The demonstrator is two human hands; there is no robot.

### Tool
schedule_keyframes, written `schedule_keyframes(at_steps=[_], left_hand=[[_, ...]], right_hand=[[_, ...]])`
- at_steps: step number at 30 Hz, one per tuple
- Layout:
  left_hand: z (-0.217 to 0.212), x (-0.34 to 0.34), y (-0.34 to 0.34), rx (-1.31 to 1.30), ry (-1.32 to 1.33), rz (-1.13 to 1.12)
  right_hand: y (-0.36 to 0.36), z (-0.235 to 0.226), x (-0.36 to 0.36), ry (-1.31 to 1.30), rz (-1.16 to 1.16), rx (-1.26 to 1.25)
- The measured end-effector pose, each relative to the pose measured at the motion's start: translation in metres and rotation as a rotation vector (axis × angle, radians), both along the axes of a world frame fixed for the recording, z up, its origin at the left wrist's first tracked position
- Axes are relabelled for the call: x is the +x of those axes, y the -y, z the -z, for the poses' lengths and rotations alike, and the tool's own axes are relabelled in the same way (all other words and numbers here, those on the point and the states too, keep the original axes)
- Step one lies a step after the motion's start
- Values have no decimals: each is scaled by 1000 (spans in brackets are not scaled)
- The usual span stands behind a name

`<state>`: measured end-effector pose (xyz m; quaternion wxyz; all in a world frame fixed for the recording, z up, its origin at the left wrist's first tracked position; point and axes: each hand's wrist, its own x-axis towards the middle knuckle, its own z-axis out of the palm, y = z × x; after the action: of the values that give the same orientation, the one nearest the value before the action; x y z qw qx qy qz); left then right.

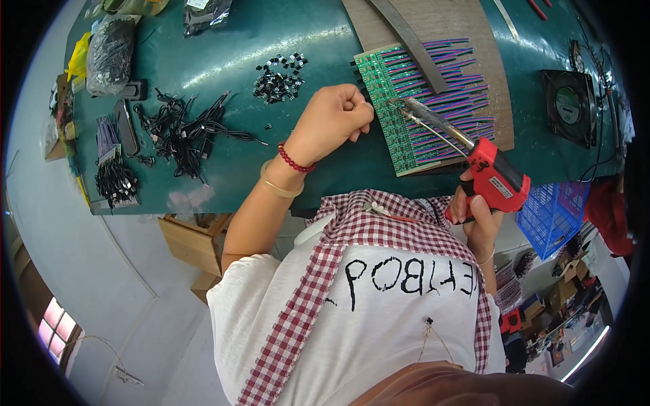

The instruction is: The person solders wires to electronic components, including LED strips, connectors, and circuit boards, using a soldering iron at an assembly line workbench.

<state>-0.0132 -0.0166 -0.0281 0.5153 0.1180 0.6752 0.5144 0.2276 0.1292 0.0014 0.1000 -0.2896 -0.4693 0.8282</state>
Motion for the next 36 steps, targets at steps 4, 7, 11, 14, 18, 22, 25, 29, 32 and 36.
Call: schedule_keyframes(at_steps=[4, 7, 11, 14, 18, 22, 25, 29, 32, 36], left_hand=[[-1, 0, -1, 6, 16, -33], [-2, 0, -2, -6, 16, -29], [-2, 0, -2, -12, 6, -25], [-2, 0, -1, -14, -6, -19], [-10, -1, 4, -43, -35, 15], [-13, -16, 31, -147, -481, -108], [-27, -22, 53, -426, -1005, 12], [-35, 10, 63, -482, -1022, 231], [-26, 16, 65, -465, -1057, 179], [-15, 11, 71, -358, -1073, 102]], right_hand=[[0, 0, 0, 1, -14, 7], [1, 0, 0, 11, -21, 13], [2, 0, -2, -4, 1, -7], [1, 0, -3, -19, -3, -4], [1, -1, -3, -26, 7, -17], [-4, -3, -5, -71, 37, 3], [-5, -3, -5, -59, 63, 43], [-7, -3, -9, -58, 72, 67], [-6, -5, -12, -67, 66, 75], [-5, -5, -12, -102, 55, 57]])
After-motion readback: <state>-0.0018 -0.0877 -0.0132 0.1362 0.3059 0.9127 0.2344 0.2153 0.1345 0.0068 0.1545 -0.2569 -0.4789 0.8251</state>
